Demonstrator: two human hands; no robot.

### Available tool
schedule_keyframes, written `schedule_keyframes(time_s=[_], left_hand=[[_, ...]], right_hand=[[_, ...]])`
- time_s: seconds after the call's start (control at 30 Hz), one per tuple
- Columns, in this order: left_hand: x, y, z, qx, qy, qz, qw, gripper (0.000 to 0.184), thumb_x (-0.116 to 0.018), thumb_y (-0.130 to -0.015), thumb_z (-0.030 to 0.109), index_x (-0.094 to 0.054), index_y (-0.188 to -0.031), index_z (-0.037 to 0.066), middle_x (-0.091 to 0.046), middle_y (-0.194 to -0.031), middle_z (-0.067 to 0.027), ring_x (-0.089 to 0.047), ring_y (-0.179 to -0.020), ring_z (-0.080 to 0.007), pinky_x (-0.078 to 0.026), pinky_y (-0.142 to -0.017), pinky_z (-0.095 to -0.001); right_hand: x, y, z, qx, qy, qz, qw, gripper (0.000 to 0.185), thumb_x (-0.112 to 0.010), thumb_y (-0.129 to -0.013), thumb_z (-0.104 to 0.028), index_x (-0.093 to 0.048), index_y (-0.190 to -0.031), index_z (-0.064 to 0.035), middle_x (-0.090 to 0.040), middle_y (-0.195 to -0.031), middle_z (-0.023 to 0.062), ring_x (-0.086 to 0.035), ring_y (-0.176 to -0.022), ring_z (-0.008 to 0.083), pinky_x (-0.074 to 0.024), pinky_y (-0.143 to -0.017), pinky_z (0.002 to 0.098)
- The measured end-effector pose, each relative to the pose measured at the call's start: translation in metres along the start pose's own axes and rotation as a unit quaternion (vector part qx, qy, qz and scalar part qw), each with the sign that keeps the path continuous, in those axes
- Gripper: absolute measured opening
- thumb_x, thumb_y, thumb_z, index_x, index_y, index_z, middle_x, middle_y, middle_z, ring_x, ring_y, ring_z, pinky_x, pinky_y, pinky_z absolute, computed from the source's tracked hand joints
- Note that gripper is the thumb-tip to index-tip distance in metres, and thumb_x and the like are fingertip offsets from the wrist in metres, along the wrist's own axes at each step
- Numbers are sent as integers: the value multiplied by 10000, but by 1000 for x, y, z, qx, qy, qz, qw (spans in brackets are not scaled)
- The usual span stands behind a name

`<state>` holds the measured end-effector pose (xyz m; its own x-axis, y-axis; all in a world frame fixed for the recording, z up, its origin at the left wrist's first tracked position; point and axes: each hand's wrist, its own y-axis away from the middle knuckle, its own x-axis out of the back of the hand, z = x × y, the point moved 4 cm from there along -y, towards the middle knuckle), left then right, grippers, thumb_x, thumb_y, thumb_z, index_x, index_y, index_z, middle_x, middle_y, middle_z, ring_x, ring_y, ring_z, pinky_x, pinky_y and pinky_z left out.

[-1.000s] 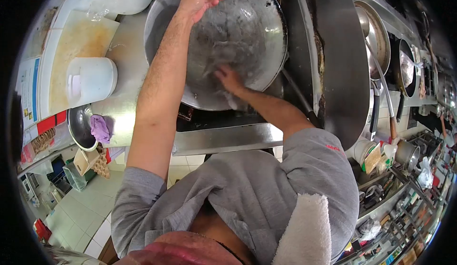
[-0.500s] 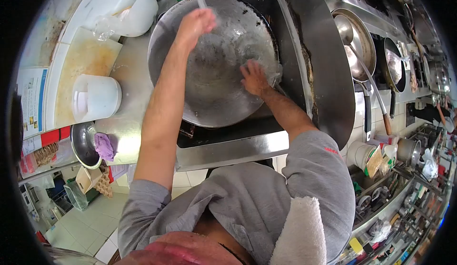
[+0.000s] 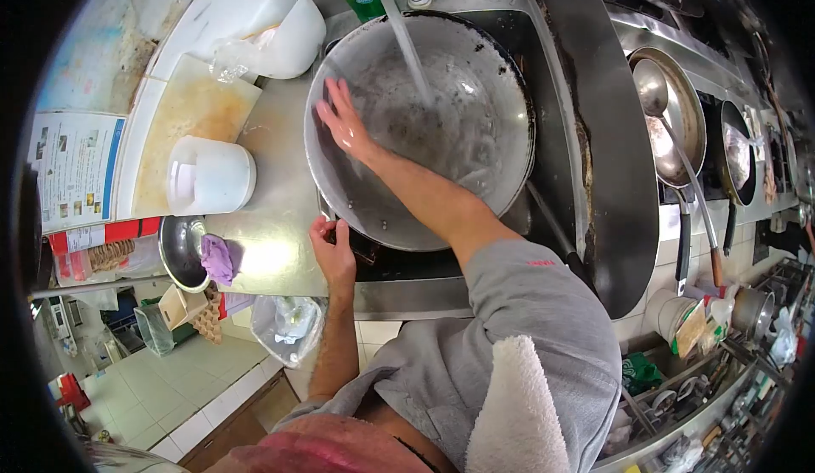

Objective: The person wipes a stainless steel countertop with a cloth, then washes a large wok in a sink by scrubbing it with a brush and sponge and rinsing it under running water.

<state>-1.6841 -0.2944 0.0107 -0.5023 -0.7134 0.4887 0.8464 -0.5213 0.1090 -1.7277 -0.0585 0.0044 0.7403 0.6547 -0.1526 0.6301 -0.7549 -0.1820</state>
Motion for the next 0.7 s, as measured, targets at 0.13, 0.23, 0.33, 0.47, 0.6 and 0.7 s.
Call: schedule_keyframes(time_s=[0.13, 0.23, 0.33, 0.47, 0.6, 0.7], left_hand=[[-5, 34, 28, -26, 36, 106, 993, 455, -624, -813, 160, -394, -1151, -39, -503, -962, -93, -481, -891, -178, -392, -819, -302], [-10, 33, 5, 19, 127, 106, 986, 302, -613, -820, 126, -439, -1028, -8, -512, -847, -40, -489, -762, -121, -407, -729, -253], [-7, 24, -2, 144, 317, 11, 937, 167, -608, -820, 132, -476, -859, 38, -479, -719, -4, -451, -633, -97, -399, -616, -244], [3, 23, 37, 184, 421, -45, 887, 106, -579, -844, 140, -511, -801, 71, -399, -586, 61, -359, -502, -49, -320, -467, -213], [20, 7, 110, 107, 521, -128, 837, 130, -562, -860, 143, -484, -779, 77, -395, -631, 51, -331, -521, -47, -276, -463, -208], [22, -9, 155, 87, 560, -149, 811, 114, -540, -866, 131, -491, -800, 53, -398, -677, 38, -341, -559, -56, -277, -483, -214]], right_hand=[[42, -71, -8, -29, 94, 166, 981, 689, -485, -890, -308, -101, -1402, -54, -135, -1429, 249, -115, -1342, 318, -162, -1070, 377], [116, -90, -9, -44, -106, 244, 963, 603, -467, -883, -254, -190, -1383, -62, -382, -1307, 132, -389, -1157, 252, -362, -910, 348], [173, -76, 55, -92, -122, 224, 963, 530, -492, -857, -197, -306, -1334, -57, -526, -1134, 76, -509, -959, 180, -432, -754, 308], [194, 5, 60, -237, 202, 116, 943, 495, -560, -779, -148, -451, -1247, -28, -537, -1176, 171, -500, -1102, 266, -403, -908, 360], [226, 72, 86, -286, 374, 9, 882, 553, -603, -763, -245, -448, -1264, -71, -517, -1188, 198, -462, -1140, 321, -374, -957, 386], [246, 100, 79, -309, 486, -31, 817, 596, -620, -791, -295, -407, -1297, -61, -473, -1246, 190, -440, -1161, 326, -374, -959, 376]])
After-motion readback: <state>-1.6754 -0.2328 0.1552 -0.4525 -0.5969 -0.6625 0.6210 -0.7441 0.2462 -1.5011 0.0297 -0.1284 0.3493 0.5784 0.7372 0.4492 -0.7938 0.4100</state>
